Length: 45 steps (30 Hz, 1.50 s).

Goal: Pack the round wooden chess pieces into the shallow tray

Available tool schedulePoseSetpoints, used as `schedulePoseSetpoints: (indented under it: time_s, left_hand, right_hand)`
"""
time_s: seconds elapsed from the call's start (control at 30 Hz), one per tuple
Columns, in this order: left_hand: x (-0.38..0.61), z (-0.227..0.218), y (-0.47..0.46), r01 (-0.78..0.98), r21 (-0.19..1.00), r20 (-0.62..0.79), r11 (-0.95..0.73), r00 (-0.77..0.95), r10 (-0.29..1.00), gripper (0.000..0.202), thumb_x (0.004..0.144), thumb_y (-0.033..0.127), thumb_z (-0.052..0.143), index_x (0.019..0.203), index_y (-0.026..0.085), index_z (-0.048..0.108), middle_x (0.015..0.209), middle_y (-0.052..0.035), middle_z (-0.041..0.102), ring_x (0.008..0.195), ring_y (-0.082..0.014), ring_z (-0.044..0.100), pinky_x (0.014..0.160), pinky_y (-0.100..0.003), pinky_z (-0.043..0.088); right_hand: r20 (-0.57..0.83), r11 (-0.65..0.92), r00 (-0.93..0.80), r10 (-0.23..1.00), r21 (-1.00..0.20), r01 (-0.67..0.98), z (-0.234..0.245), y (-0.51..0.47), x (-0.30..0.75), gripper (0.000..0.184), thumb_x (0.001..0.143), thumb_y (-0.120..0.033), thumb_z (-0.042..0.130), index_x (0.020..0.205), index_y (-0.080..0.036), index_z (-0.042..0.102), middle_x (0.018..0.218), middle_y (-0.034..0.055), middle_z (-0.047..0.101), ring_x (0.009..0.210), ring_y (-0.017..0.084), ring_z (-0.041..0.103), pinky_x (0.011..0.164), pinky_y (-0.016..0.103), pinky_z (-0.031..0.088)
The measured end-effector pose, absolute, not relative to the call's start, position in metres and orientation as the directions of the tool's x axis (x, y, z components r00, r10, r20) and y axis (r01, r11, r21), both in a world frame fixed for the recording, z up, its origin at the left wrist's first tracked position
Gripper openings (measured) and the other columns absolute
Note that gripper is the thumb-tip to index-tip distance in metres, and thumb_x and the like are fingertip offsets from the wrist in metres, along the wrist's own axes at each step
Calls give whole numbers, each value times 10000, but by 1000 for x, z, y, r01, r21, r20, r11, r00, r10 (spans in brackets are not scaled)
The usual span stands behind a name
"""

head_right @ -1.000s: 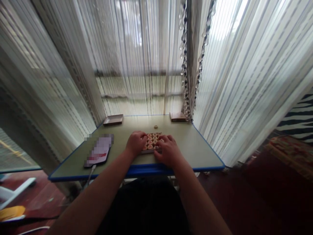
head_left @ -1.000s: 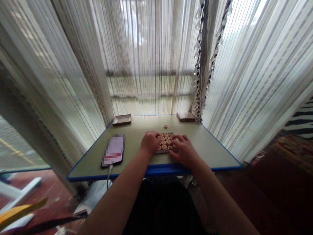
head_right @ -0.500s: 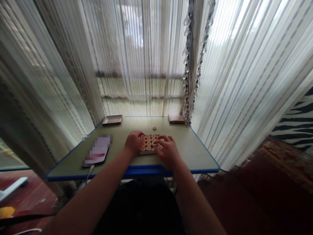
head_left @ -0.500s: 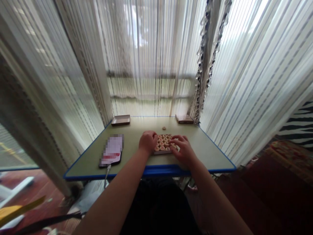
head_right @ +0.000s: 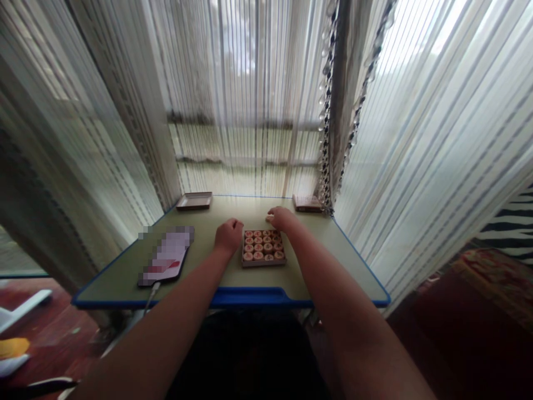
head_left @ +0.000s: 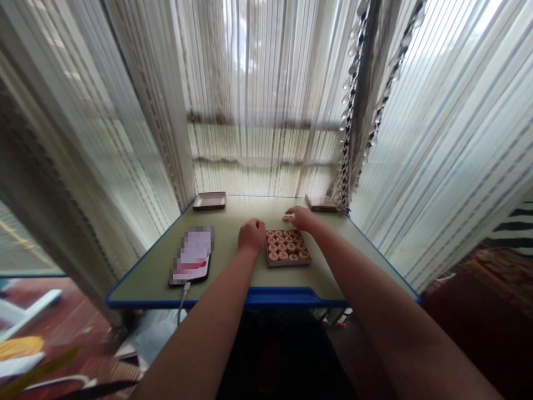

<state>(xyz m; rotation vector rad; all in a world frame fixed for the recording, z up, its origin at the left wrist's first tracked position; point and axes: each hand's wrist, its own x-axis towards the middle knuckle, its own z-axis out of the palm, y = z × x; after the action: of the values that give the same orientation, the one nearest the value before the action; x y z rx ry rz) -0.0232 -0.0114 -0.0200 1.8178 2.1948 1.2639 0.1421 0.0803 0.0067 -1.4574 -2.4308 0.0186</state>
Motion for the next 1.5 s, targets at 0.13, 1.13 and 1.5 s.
schedulePoseSetpoints:
  time_s: [0.13, 1.13, 1.5]
  left_hand:
    - [-23, -19, -8, 764, 643, 374, 48, -369, 851, 330, 800, 272, 342, 704, 170, 641, 771, -117, 675, 740, -208, 605, 637, -288, 385]
    - [-26, -24, -11, 682, 731, 393, -28, -387, 834, 589, 840, 501, 193, 563, 179, 600, 592, -68, 635, 615, -186, 589, 589, -278, 383]
    - [-23, -22, -16, 745, 662, 436, -81, -294, 851, 594, 847, 490, 195, 586, 173, 624, 607, -68, 639, 620, -174, 589, 613, -270, 387]
  right_hand:
    - [212, 456, -424, 881, -136, 880, 0, 91, 140, 180, 732, -238, 558, 834, -187, 697, 870, 83, 683, 837, 208, 604, 734, 281, 442]
    - [599, 744, -478, 642, -337, 578, -21, -77, 176, 88, 770, -228, 564, 819, -226, 637, 837, 27, 661, 811, 154, 563, 767, 272, 443]
    - [610, 709, -429, 667, -341, 618, -26, -74, 177, 159, 788, -276, 545, 872, -241, 675, 965, 41, 613, 852, 142, 580, 773, 251, 451]
